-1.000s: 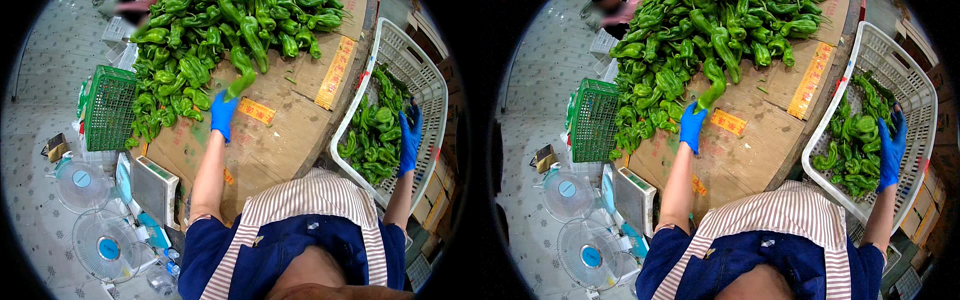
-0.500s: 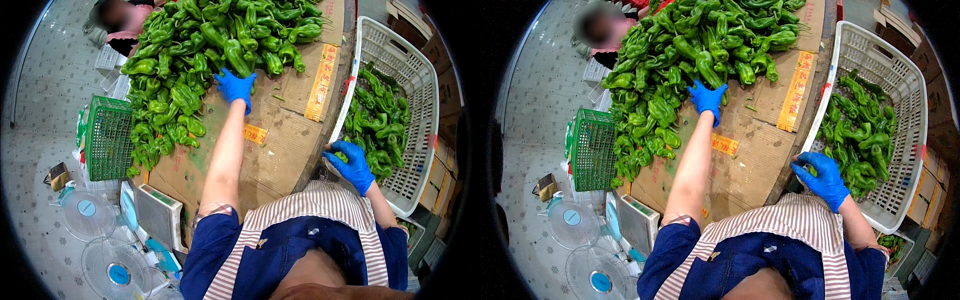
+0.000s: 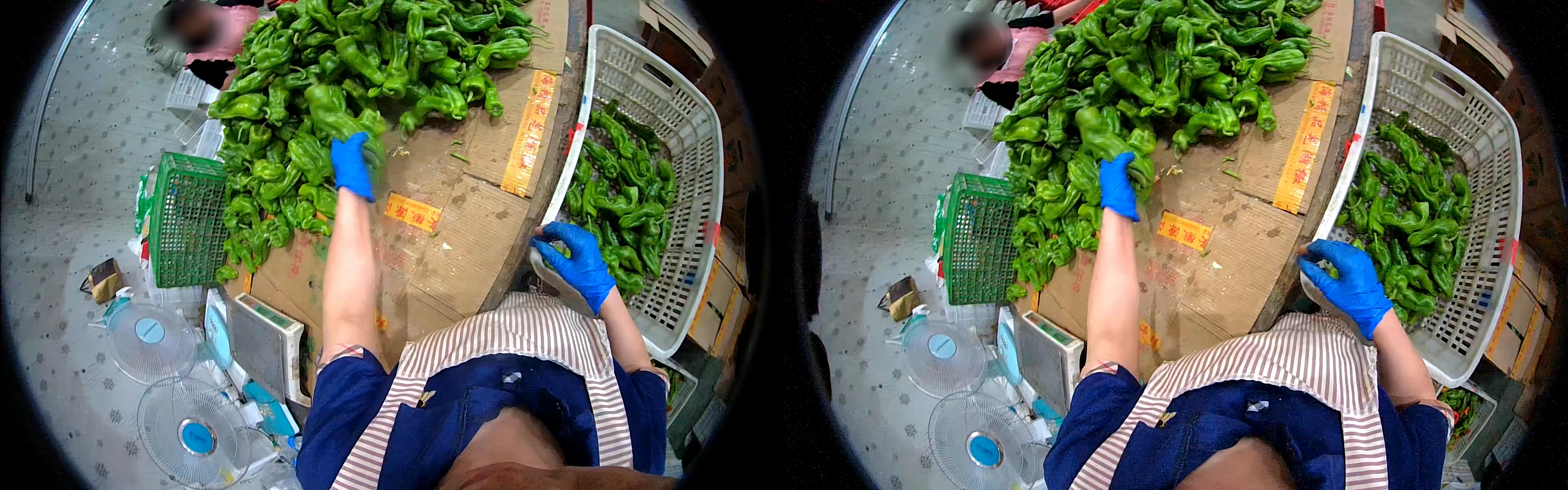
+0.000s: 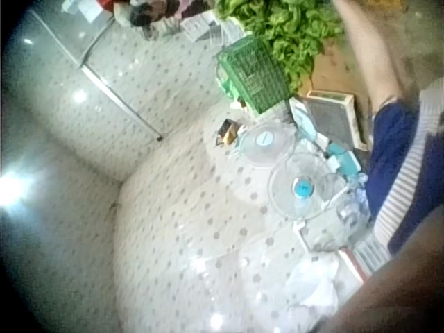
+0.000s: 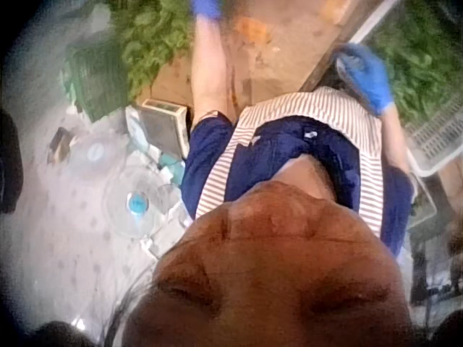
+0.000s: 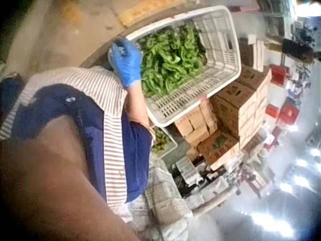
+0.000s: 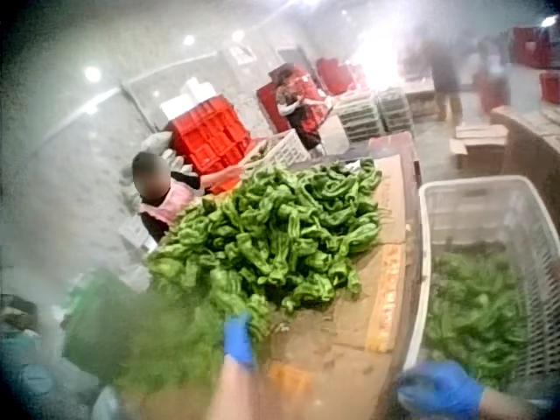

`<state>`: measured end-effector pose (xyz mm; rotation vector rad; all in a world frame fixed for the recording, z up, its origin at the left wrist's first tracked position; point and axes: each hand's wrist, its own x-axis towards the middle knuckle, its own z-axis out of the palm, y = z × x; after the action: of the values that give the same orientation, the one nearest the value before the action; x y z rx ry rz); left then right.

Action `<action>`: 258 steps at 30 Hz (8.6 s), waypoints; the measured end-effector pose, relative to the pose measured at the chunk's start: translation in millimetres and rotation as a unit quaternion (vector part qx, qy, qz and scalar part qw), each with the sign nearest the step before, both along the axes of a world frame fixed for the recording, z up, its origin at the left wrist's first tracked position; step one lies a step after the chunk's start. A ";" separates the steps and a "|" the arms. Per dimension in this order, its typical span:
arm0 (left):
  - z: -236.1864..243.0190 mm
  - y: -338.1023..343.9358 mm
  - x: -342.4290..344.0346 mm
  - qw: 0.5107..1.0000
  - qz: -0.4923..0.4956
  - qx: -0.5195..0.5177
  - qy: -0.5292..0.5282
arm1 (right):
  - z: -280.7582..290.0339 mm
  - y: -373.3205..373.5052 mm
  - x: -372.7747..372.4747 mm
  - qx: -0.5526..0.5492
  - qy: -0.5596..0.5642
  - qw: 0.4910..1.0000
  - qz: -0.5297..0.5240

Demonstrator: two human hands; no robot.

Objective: The person sorts green peppers from a cardboard box onto a wooden table, then picks them up individually to inspect them before placing them into a white plastic basket. The person wears blue gloves and a striped apron while performing the task in a commercial setting.

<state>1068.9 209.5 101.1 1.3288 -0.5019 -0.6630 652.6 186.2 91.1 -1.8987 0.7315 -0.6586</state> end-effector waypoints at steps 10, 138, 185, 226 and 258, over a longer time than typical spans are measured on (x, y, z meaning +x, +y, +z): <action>30.2 49.2 -81.1 0.944 -0.213 -0.122 0.220 | 8.0 7.8 -0.1 -0.024 -0.007 0.998 0.062; 19.0 24.1 17.5 0.689 0.101 0.402 -0.594 | -61.6 -17.3 309.6 0.018 0.029 0.998 0.045; -1.8 99.0 -148.5 0.790 0.085 0.101 -0.599 | 41.2 -110.4 -93.8 0.582 -0.351 0.732 -0.043; 38.6 -101.2 80.3 0.775 -0.085 0.364 -0.509 | -3.4 -97.0 41.0 0.262 -0.199 0.926 -0.185; -12.7 136.4 -83.3 0.951 0.207 -0.042 -0.224 | -17.0 -92.1 243.3 -0.100 0.100 0.980 0.141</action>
<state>985.7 345.9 88.4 1.4502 -0.5825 0.0128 896.0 94.1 74.0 -2.2255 0.5188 -0.3781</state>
